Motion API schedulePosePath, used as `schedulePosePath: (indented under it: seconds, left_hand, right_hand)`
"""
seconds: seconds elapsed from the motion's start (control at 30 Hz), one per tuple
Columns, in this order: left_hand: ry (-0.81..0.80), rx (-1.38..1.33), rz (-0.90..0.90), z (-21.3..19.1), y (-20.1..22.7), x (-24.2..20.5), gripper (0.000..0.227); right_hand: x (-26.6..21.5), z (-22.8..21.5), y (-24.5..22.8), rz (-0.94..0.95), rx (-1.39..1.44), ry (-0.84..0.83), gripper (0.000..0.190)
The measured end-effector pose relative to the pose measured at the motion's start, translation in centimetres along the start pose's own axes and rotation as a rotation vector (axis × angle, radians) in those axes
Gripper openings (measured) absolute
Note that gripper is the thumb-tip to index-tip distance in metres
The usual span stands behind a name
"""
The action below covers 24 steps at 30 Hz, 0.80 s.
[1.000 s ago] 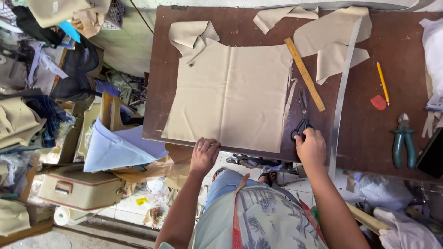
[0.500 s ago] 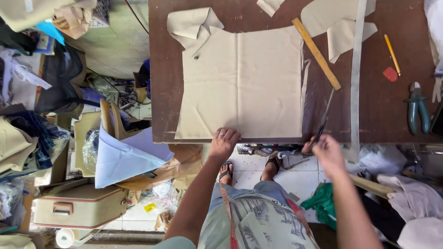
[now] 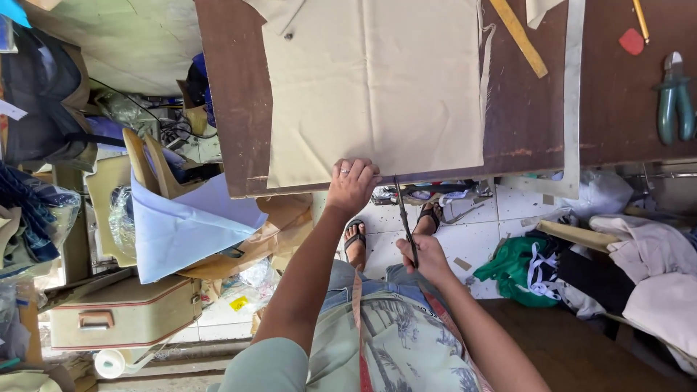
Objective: The person cuts a piece of beige fabric on a wooden table using scissors. They briefly pick up a smartphone to look at it before resuming cutting the fabric. The person then uses a ruler and pencil to mark the fabric before cutting it again.
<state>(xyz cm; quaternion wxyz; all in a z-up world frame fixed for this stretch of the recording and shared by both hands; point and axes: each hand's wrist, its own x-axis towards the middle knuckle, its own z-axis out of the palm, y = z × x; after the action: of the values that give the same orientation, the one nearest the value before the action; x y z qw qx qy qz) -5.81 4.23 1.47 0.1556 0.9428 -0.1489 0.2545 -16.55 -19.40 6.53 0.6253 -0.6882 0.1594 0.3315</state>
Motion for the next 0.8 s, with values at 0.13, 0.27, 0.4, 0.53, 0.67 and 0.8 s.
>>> schedulePosePath:
  seconds: [0.13,0.27,0.4,0.53,0.67,0.8]
  left_hand:
    - [0.026,-0.050,0.014,-1.0,0.2,0.2,0.024]
    - [0.045,-0.071,0.001,-1.2,0.2,0.2,0.024]
    - [0.036,-0.075,-0.023,-1.1,0.3,0.1,0.023]
    - [0.014,-0.079,-0.027,-1.6,0.4,0.3,0.020]
    - [0.008,-0.093,-0.025,-1.3,0.3,0.1,0.019]
    - [0.002,-0.080,-0.032,-1.2,0.4,0.2,0.020]
  right_hand:
    - [1.9,2.1,0.4,-0.055,0.077,-0.010,0.039]
    - [3.2,3.2,0.2,-0.081,0.101,-0.046,0.045]
    - [1.8,4.1,-1.7,-0.097,0.115,0.013,0.043]
    - [2.5,4.2,-1.7,-0.141,0.096,0.036,0.044]
    - [4.0,4.5,-0.7,-0.140,0.115,0.058,0.045]
    - [3.9,4.8,-1.1,-0.139,0.107,0.081,0.045]
